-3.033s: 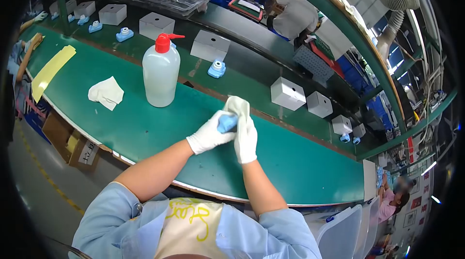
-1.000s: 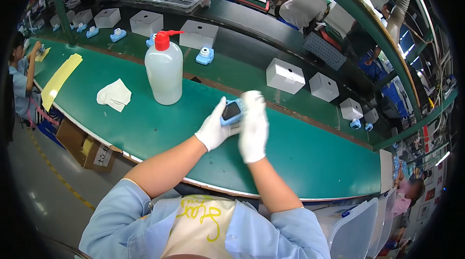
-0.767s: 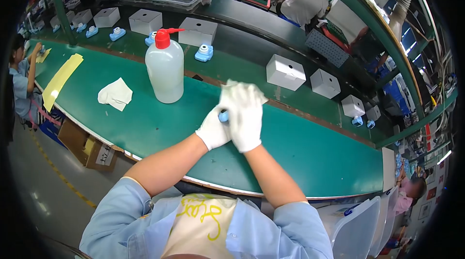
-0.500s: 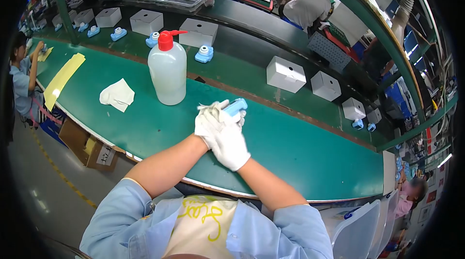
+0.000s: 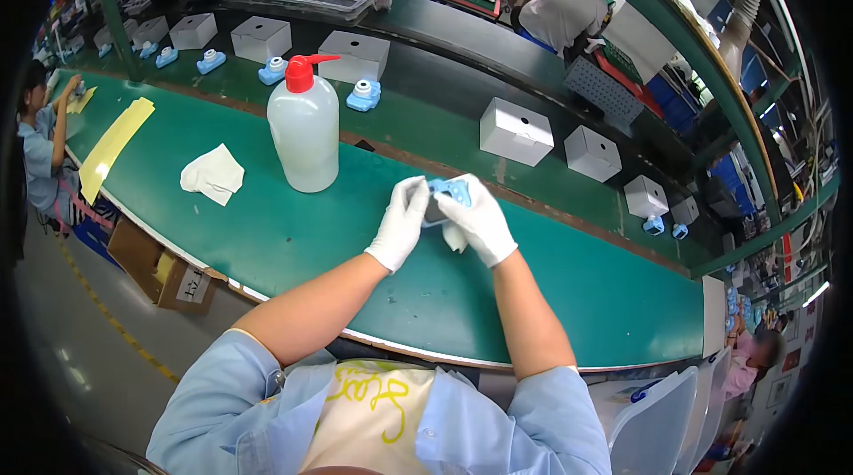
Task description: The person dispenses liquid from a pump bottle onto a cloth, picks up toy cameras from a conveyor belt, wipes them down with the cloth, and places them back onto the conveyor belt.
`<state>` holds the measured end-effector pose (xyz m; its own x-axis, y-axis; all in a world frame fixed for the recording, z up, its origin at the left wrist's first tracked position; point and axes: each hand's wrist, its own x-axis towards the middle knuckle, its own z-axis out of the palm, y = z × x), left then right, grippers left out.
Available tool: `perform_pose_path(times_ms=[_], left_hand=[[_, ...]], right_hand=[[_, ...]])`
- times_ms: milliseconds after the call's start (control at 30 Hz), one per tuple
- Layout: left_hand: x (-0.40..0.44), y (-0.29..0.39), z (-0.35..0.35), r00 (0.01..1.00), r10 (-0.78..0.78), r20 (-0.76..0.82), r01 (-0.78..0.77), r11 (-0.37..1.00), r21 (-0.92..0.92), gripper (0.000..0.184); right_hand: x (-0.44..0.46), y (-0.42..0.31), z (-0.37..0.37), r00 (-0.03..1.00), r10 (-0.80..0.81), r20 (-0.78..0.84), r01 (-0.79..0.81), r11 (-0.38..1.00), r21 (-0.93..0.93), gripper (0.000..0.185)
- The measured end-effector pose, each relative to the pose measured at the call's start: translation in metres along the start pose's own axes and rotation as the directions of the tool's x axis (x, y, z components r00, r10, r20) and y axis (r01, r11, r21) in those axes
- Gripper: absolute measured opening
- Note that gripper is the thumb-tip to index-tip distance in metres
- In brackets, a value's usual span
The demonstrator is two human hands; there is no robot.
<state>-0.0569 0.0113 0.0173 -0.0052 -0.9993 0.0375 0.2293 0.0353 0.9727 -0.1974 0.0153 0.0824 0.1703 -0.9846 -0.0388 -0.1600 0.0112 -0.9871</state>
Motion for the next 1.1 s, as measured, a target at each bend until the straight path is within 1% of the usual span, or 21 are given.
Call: perform_pose_path(times_ms=[33,67,100,167,233,267,367,400,500,533,667,700,733,767,800,833,867,900,1000,1033,1100], left_hand=[[0.001,-0.002,0.000,0.996,-0.088,0.008,0.088,0.993,-0.080,0.047],[-0.001,0.011,-0.001,0.984,-0.174,0.022,0.176,0.972,-0.158,0.047],[-0.002,0.018,-0.002,0.965,-0.259,0.043,0.262,0.937,-0.233,0.047],[0.001,0.013,-0.002,0.962,-0.262,0.072,0.272,0.936,-0.223,0.043],[0.002,0.009,-0.004,0.959,-0.260,0.116,0.278,0.941,-0.194,0.040],[0.002,0.009,-0.005,0.958,-0.258,0.125,0.279,0.940,-0.196,0.038],[0.001,0.010,-0.004,0.954,-0.263,0.145,0.289,0.936,-0.201,0.033],[0.001,0.012,-0.005,0.952,-0.267,0.148,0.294,0.934,-0.202,0.031],[0.002,0.012,-0.005,0.947,-0.280,0.160,0.309,0.928,-0.206,0.027],[0.003,0.012,-0.005,0.945,-0.284,0.164,0.315,0.926,-0.208,0.026],[0.001,0.013,-0.004,0.952,-0.267,0.152,0.295,0.932,-0.209,0.025],[0.001,0.012,-0.004,0.952,-0.265,0.151,0.292,0.933,-0.209,0.025],[0.001,0.012,-0.004,0.953,-0.262,0.149,0.290,0.934,-0.209,0.025],[0.001,0.012,-0.004,0.954,-0.263,0.145,0.289,0.934,-0.210,0.025],[0.002,0.012,-0.004,0.953,-0.266,0.141,0.292,0.933,-0.211,0.025],[0.003,0.012,-0.004,0.953,-0.270,0.138,0.295,0.932,-0.211,0.025],[0.004,0.009,-0.005,0.947,-0.285,0.150,0.313,0.926,-0.210,0.027],[0.005,0.009,-0.005,0.947,-0.284,0.150,0.312,0.923,-0.225,0.027],[0.006,0.006,-0.006,0.948,-0.281,0.148,0.311,0.915,-0.256,0.028],[0.006,0.005,-0.006,0.947,-0.283,0.150,0.314,0.915,-0.254,0.028],[0.006,0.006,-0.007,0.947,-0.284,0.152,0.315,0.916,-0.248,0.028]], right_hand=[[0.008,0.002,-0.005,0.998,-0.026,-0.054,0.023,0.998,-0.061,0.026],[0.015,-0.011,-0.004,0.985,0.024,-0.171,-0.048,0.990,-0.135,0.021],[0.035,0.000,-0.009,0.929,-0.223,-0.294,0.079,0.898,-0.432,0.021],[0.063,0.003,-0.028,0.893,-0.377,-0.245,0.114,0.718,-0.687,0.025],[0.088,0.011,-0.040,0.829,-0.539,-0.152,0.176,0.507,-0.844,0.028],[0.101,0.017,-0.043,0.789,-0.607,-0.089,0.196,0.387,-0.901,0.030],[0.138,0.044,-0.046,0.841,-0.530,-0.110,0.077,0.319,-0.945,0.033],[0.143,0.051,-0.045,0.859,-0.510,-0.053,0.073,0.223,-0.972,0.034],[0.143,0.057,-0.031,0.840,-0.533,-0.106,0.068,0.296,-0.953,0.031],[0.142,0.055,-0.025,0.878,-0.459,-0.138,0.068,0.404,-0.912,0.028],[0.158,0.092,-0.052,0.827,-0.510,-0.239,0.123,0.577,-0.807,0.026],[0.155,0.082,-0.048,0.858,-0.379,-0.348,0.099,0.784,-0.612,0.026],[0.147,0.069,-0.053,0.904,-0.152,-0.399,-0.006,0.930,-0.368,0.028],[0.127,0.038,-0.045,0.919,0.086,-0.384,-0.132,0.986,-0.097,0.030],[0.121,0.048,-0.055,0.932,0.053,-0.360,0.011,0.985,0.173,0.032],[0.116,0.059,-0.063,0.956,0.103,-0.274,0.046,0.872,0.488,0.029],[0.091,0.050,-0.061,0.960,0.158,-0.231,-0.002,0.829,0.559,0.029],[0.070,0.035,-0.056,0.964,0.199,-0.177,-0.047,0.782,0.622,0.030],[0.022,0.022,-0.034,1.000,0.010,0.007,-0.012,0.743,0.669,0.035],[0.009,0.026,-0.029,0.999,0.004,0.051,-0.038,0.739,0.672,0.036],[-0.006,0.053,-0.024,1.000,0.007,0.005,-0.008,0.816,0.579,0.037]])
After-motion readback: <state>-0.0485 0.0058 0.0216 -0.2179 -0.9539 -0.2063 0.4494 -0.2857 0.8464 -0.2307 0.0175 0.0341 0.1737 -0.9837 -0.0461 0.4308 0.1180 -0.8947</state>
